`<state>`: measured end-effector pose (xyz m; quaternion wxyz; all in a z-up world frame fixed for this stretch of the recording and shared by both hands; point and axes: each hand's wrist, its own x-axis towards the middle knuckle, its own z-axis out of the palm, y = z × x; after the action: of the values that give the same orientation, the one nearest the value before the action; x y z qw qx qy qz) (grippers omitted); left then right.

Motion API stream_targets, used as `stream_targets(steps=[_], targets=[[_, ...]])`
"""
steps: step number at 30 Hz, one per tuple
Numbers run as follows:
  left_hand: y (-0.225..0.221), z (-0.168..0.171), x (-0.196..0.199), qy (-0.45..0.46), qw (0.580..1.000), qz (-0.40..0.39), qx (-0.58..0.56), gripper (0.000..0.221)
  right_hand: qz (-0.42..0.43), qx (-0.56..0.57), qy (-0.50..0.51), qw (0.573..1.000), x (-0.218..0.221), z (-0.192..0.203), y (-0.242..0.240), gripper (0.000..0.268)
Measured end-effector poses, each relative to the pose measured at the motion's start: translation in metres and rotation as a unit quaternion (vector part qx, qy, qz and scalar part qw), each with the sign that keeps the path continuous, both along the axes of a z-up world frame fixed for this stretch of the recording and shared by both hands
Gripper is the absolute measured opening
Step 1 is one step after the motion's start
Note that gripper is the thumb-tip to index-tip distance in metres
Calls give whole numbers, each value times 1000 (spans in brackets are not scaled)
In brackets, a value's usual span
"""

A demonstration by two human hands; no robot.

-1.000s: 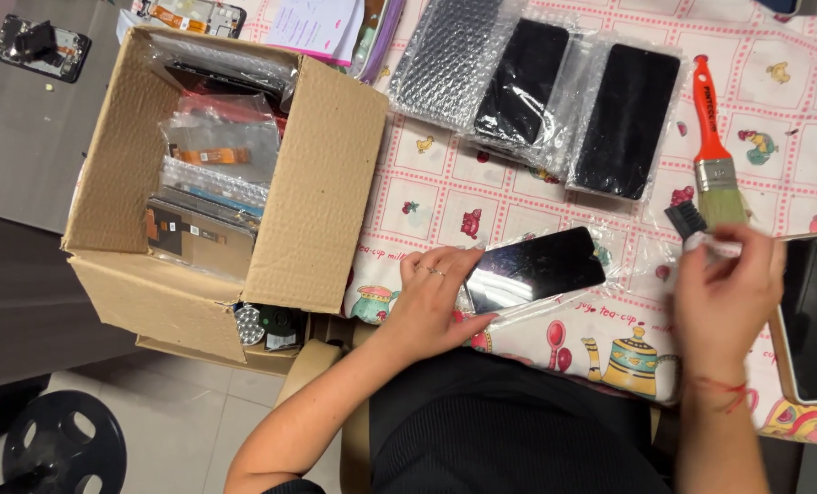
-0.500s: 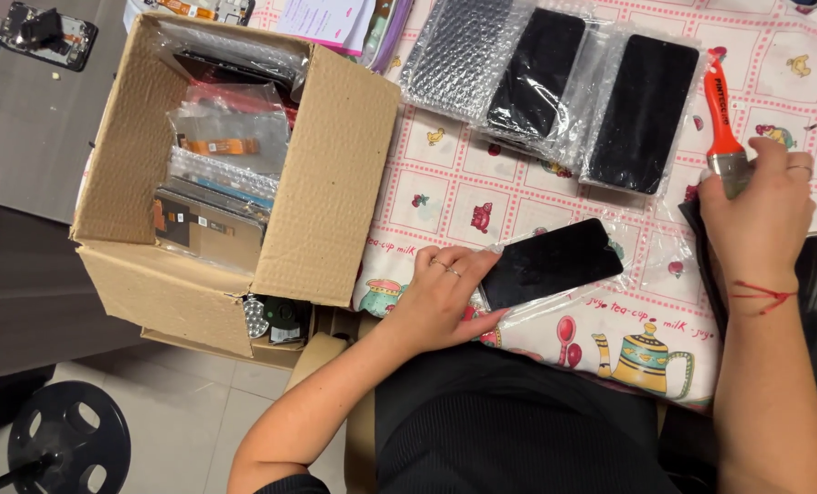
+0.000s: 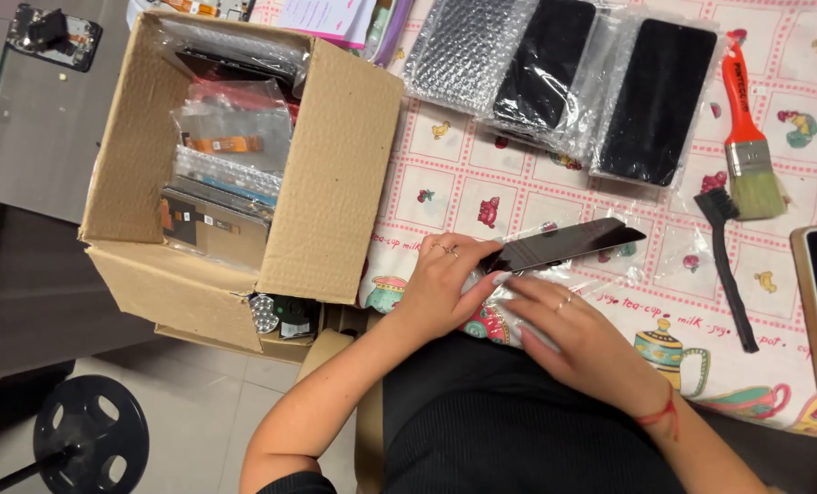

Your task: Cleaning mobile phone screens and components using a brush at a repair workstation.

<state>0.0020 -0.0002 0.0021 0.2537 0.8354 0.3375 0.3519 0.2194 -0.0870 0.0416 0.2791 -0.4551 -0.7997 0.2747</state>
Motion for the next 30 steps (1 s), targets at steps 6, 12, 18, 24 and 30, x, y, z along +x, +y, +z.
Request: stream_targets(steps=[6,12,18,24,30], targets=[[-1,6,1,-23,1000,4,-10,40,-198,-119,130,964,5,-38,-7,51],[-1,2,2,-23,1000,4,-11,37,-223,-253,440,832,4,-41,-5,65],[-2,3,3,-11,1000,1,9,41,-229,-294,564,737,26,-60,0,62],[-3,-2,4,21,997,-9,71,42,-241,-309,702,594,72,-98,-2,25],[-2,5,1,103,983,-46,144,46,-333,-297,742,500,40,-4,16,19]])
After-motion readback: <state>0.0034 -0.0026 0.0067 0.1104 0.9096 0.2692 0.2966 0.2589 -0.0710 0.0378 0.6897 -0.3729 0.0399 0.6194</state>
